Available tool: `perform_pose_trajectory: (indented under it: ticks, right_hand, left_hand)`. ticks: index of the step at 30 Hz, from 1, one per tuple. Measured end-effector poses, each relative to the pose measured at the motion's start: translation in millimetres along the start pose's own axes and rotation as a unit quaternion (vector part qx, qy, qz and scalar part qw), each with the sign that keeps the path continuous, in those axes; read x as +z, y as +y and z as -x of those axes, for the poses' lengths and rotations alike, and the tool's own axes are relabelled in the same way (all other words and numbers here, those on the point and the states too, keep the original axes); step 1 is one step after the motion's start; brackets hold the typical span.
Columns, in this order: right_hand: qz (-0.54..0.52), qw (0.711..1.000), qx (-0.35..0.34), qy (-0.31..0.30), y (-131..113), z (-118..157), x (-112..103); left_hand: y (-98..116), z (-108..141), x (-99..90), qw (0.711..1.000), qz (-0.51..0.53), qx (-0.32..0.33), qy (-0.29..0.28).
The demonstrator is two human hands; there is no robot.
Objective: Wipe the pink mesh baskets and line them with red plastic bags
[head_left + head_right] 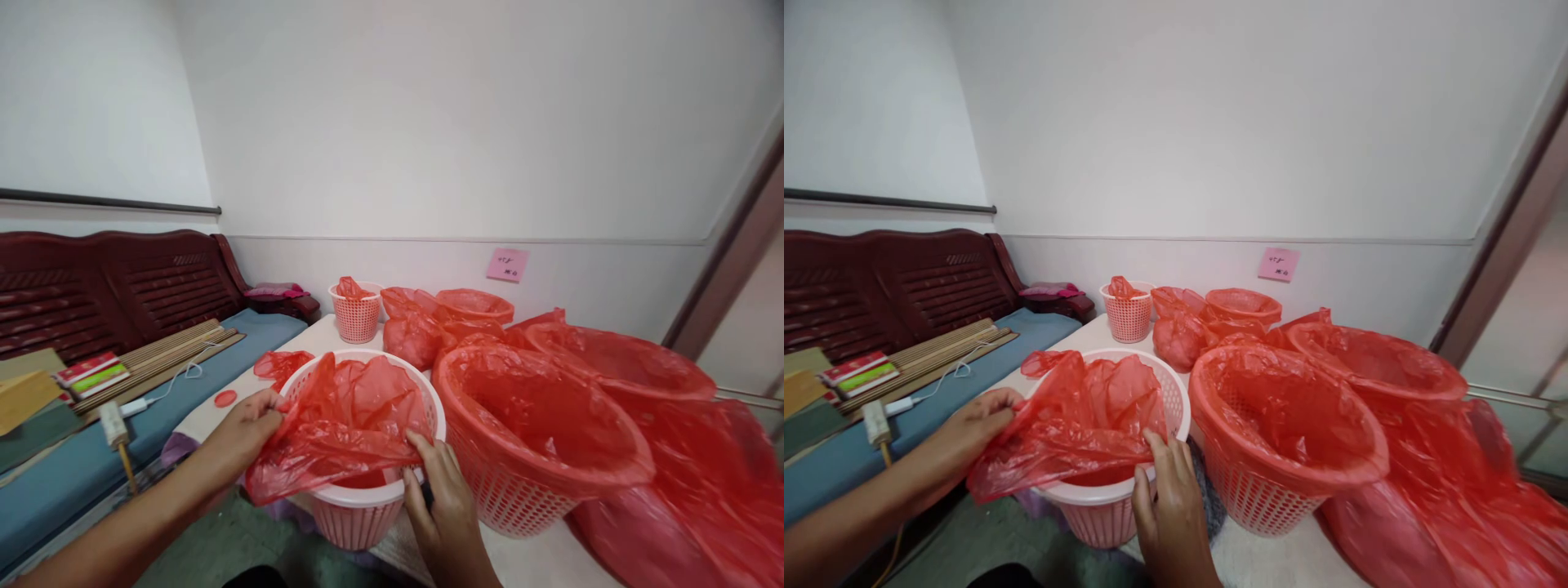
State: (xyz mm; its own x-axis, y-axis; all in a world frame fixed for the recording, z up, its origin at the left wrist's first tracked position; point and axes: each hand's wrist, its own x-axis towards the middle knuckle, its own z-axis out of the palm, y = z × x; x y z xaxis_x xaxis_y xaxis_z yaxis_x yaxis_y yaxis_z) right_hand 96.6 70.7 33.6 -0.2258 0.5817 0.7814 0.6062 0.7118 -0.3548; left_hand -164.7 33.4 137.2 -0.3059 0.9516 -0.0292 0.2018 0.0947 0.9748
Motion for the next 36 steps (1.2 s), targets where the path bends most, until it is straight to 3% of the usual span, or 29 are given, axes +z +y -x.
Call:
perform_pose_trajectory:
  ticks: [4,8,12,21,24,27,30,33,36]
  right_hand:
    - [0.005,0.999,0.008,0.042,1.3,0.7,3.9]
    - [0.010,0.998,0.032,0.062,4.4,3.8,5.2]
    - [0.038,0.994,0.046,0.087,11.2,8.5,2.5]
    - [0.026,0.992,0.041,0.114,22.5,31.6,-21.7]
    - [-0.059,0.990,0.099,0.079,20.3,40.5,-26.9]
    - [-0.176,0.961,0.215,-0.008,17.4,37.9,-26.5]
    - [-0.267,0.904,0.328,-0.066,16.7,26.8,-22.2]
    - [-0.318,0.857,0.400,-0.067,19.3,13.6,-16.4]
    - [-0.332,0.845,0.415,-0.059,22.4,2.8,-10.5]
  left_hand:
    - [-10.9,3.5,-10.7,0.996,0.057,-0.022,0.058]
    - [-25.7,5.2,-5.5,0.990,0.116,-0.050,0.054]
    - [-27.5,13.5,1.1,0.989,0.128,-0.068,0.039]
    - [-35.4,20.9,4.1,0.985,0.155,-0.036,0.067]
    - [-47.3,22.8,4.2,0.974,0.211,-0.019,0.081]
    - [-57.2,23.8,5.0,0.964,0.250,-0.023,0.088]
    - [-61.2,23.9,8.0,0.958,0.271,-0.028,0.092]
    - [-61.5,25.4,12.0,0.955,0.281,-0.046,0.083]
    - [-60.7,30.7,17.3,0.955,0.276,-0.079,0.069]
